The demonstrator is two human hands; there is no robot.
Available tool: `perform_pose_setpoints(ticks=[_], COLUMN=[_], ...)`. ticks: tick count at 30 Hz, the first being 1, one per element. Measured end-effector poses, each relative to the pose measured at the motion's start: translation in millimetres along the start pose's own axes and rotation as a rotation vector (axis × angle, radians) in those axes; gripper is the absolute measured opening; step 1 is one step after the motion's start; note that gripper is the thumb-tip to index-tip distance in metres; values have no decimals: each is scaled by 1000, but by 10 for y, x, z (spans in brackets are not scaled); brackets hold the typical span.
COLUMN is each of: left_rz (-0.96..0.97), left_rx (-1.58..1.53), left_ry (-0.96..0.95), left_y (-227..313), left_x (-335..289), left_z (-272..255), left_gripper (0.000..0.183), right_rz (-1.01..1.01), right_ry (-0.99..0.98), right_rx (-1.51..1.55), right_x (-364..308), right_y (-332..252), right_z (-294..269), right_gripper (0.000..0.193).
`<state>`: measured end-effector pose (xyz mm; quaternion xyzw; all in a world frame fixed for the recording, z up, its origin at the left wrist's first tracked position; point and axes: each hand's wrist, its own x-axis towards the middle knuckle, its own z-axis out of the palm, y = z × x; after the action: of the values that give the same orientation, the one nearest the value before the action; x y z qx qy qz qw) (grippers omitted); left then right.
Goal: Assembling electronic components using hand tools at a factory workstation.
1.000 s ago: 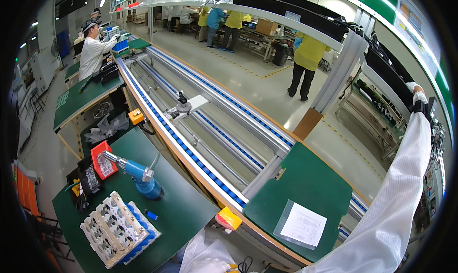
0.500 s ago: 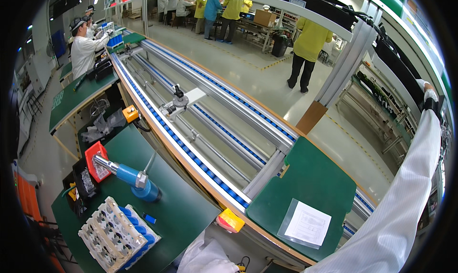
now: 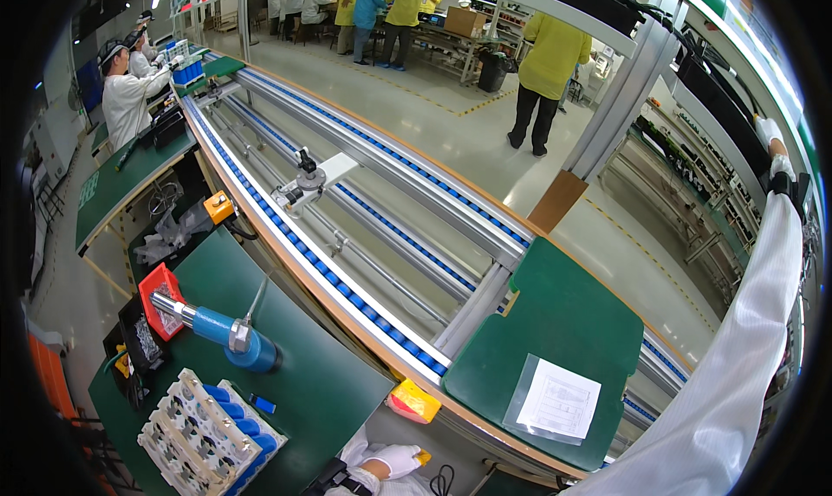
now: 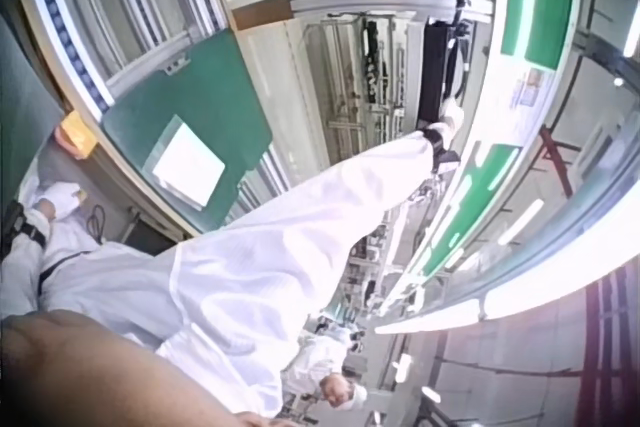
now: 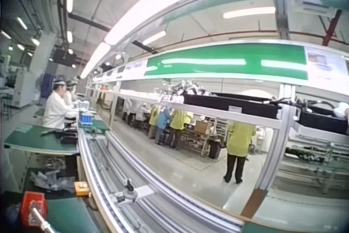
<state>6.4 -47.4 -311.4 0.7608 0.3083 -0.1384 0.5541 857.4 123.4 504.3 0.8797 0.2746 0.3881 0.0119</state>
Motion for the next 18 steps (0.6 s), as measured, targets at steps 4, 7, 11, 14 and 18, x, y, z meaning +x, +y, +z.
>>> perform_pose_setpoints(ticks=[4,7,11,14,18], left_rz=[-22,-83,-28,54,-35], left_rx=[94,105,21,65,18], left_ry=[-32,-14,7,-24,25], left_y=[797,789,278,633,440], left_x=[287,115,24,281,5], left_z=[-272,-367,-154,-290,-244], left_gripper=[49,48,48,48,47], right_rz=[-43,173,-281,-537,-437], right_ry=[600,427,147,76,-523], right_rx=[236,442,176,435,912], right_x=[-699,-919,-428,-220,-28], right_y=[613,366,-90,824,286], right_z=[-488,-223,3,-389,482], right_gripper=[34,34,31,29,29])
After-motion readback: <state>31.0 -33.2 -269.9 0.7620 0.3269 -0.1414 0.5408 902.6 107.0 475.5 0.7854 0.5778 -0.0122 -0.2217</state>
